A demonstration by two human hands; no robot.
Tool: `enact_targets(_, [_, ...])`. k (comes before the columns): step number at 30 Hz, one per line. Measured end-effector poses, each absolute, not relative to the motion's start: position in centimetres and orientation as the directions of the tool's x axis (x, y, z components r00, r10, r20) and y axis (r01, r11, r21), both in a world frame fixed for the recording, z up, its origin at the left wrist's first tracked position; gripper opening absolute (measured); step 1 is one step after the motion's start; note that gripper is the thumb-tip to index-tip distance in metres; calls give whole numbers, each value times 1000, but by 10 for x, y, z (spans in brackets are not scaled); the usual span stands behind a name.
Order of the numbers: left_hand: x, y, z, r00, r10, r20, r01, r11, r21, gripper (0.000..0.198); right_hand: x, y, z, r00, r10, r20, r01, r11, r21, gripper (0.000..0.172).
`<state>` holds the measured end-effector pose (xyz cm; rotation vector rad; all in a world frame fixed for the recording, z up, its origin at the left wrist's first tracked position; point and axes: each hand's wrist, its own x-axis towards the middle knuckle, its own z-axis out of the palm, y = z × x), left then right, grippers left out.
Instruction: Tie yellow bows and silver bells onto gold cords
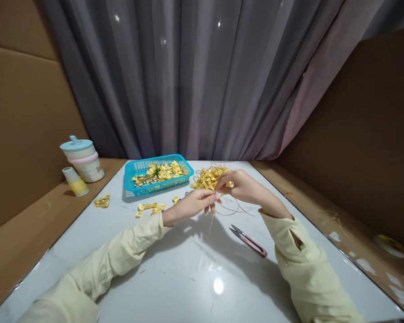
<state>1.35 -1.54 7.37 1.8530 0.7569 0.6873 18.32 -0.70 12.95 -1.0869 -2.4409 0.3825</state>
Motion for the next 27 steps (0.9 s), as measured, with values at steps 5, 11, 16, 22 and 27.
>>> enact_targets(5, [1, -16, 85, 634, 767, 99, 210, -293, 933, 29, 185, -1, 125, -633, 729, 262, 624, 680, -384, 23])
enact_targets(11, [-3, -13, 84, 731, 676, -94, 30, 106, 994, 34, 179, 1, 120, -657, 704, 270, 590, 703, -397, 25])
enact_targets(16, [0, -16, 83, 825, 520, -223, -26, 429, 903, 36, 171, 4, 111, -652, 705, 281, 563, 697, -443, 19])
enact_targets(22, [-7, -15, 94, 771, 629, -105, -278, 480, 832, 43, 169, 5, 112, -406, 852, 332, 590, 521, -617, 27])
enact_targets(27, [-12, -16, 106, 592, 806, -13, -469, 357, 808, 42, 165, -11, 122, -553, 832, 45, 262, 224, -939, 26])
